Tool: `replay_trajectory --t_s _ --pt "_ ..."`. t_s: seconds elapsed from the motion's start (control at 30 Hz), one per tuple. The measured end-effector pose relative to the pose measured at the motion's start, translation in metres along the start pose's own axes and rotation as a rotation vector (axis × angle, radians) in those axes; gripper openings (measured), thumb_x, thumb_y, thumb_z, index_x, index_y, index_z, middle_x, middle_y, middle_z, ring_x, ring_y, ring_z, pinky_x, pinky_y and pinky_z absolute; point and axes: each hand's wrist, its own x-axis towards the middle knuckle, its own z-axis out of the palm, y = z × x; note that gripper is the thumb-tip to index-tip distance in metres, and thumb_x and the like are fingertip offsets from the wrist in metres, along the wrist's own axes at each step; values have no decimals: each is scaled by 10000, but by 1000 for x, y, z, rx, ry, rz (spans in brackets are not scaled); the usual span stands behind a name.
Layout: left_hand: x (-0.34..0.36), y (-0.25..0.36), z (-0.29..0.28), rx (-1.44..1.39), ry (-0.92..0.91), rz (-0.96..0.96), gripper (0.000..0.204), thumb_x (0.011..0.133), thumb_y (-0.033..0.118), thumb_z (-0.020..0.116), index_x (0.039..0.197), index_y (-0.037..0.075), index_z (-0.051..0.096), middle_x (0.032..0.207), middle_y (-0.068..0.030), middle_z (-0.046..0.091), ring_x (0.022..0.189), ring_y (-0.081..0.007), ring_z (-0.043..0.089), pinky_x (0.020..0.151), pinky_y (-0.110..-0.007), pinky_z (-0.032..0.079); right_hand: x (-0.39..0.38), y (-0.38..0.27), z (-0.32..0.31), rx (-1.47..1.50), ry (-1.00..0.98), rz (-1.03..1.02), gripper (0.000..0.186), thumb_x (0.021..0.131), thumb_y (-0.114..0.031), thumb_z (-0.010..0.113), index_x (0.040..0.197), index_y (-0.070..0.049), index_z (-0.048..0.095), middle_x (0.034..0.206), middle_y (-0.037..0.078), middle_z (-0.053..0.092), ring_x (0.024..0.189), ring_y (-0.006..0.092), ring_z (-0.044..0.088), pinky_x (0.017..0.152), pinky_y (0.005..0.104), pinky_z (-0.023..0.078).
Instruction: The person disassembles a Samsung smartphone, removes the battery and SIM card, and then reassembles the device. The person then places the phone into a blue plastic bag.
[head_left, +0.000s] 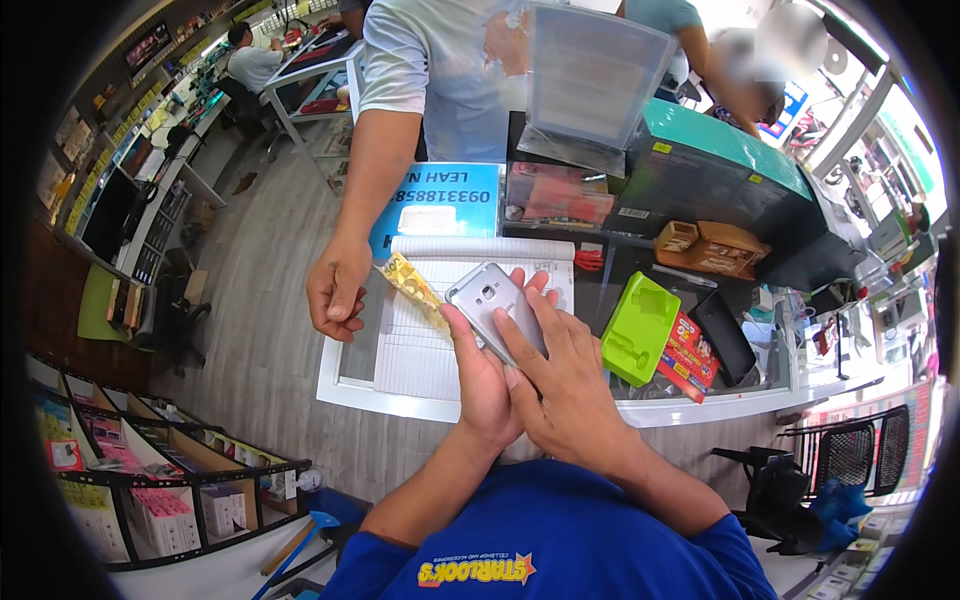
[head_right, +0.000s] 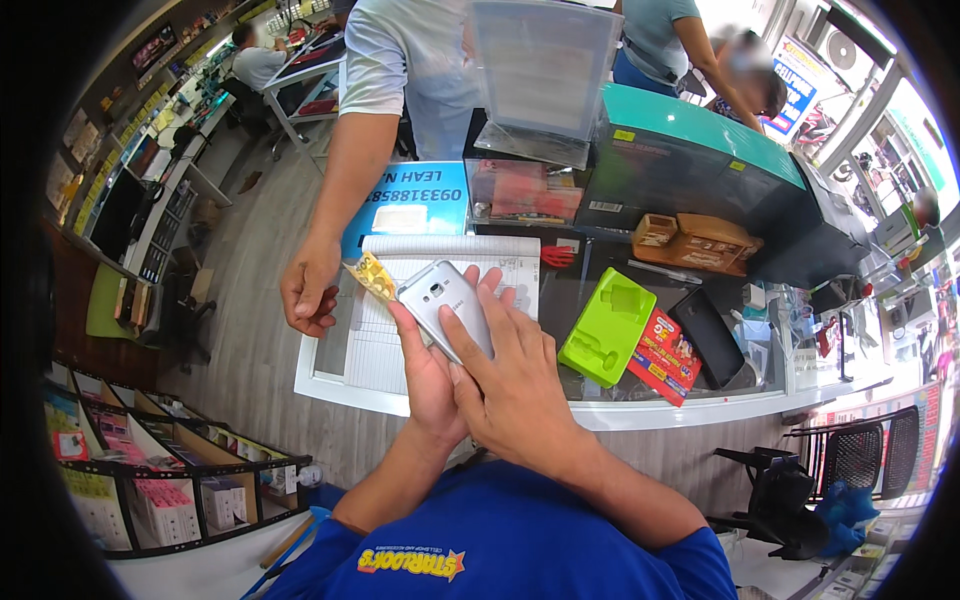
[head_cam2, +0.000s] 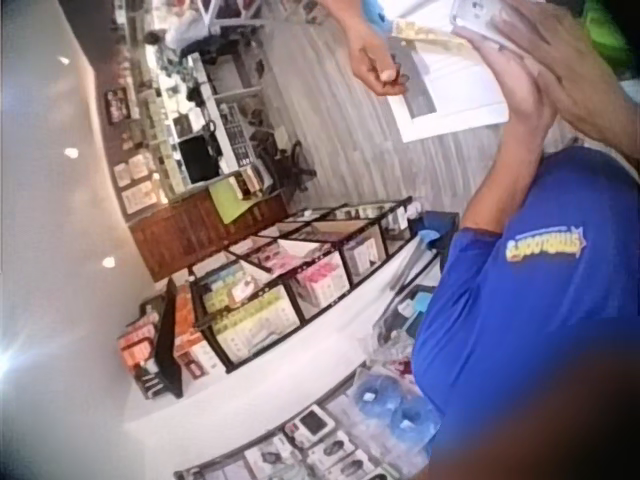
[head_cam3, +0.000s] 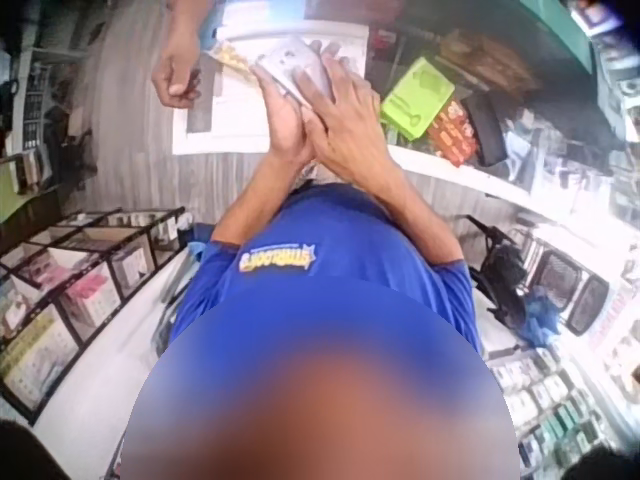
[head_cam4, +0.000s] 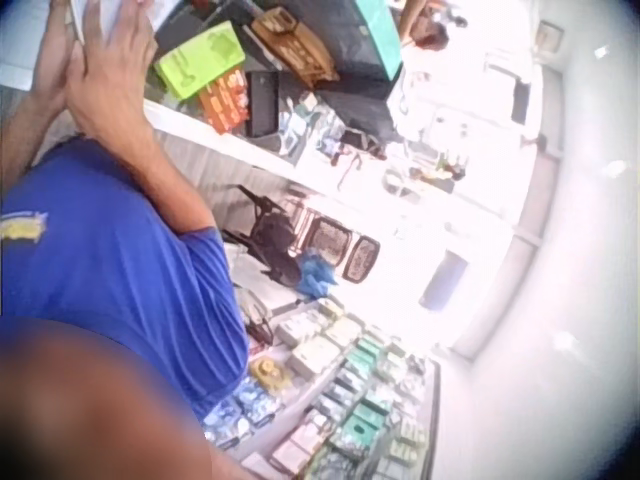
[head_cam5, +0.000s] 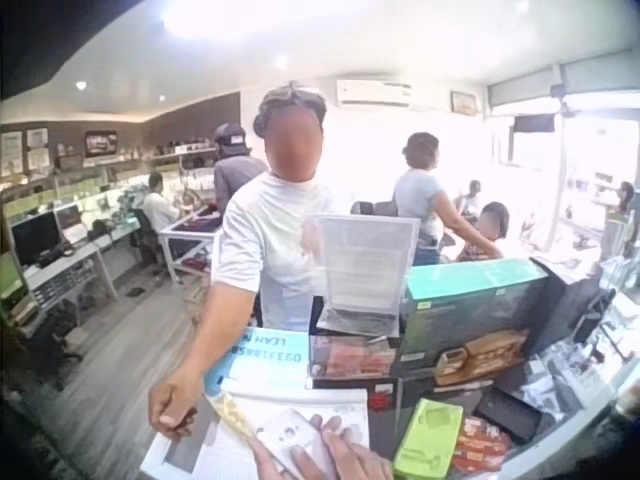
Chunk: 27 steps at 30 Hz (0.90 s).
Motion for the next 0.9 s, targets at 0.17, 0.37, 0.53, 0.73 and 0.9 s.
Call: replay_trajectory --t_s 0.17,0.37,0.53,0.73,0.9 --pt "-10 12 3 -99 -78 -74 897 981 793 224 1591 138 289 1602 -101 373 1474 -319 361 1223 -507 308 11 -10 9 -41 17 35 566 969 -269 583 1505 -108 501 1594 231 345 1311 403 435 1063 518 340" --pt "-8 12 -2 -67 -31 -23 742 1045 650 319 1542 100 337 1463 -133 481 1417 -346 432 1191 -534 349 -2 -11 2 -108 -96 -18 568 973 -281 580 1503 -92 495 1605 211 356 1374 382 410 1082 510 337" --pt "1 19 -10 -212 73 95 376 971 279 576 1286 87 503 984 -67 529 990 -242 572 1081 -488 448 -10 20 -6 218 -77 -206 623 895 -175 715 1473 -52 517 1532 179 467 1403 365 452 1128 478 388" --pt "7 15 1 -179 122 68 421 910 254 604 1285 85 515 944 -71 515 802 -202 530 875 -424 473 -18 38 -3 203 66 -315 578 814 -69 758 1371 -27 612 1411 135 594 1312 331 560 1051 408 478" --pt "9 7 19 -167 159 8 446 907 232 586 1318 76 508 939 -72 506 815 -212 526 866 -423 488 -19 51 -11 165 196 -415 500 785 -14 738 1280 -38 680 1332 102 659 1199 294 629 969 392 518"
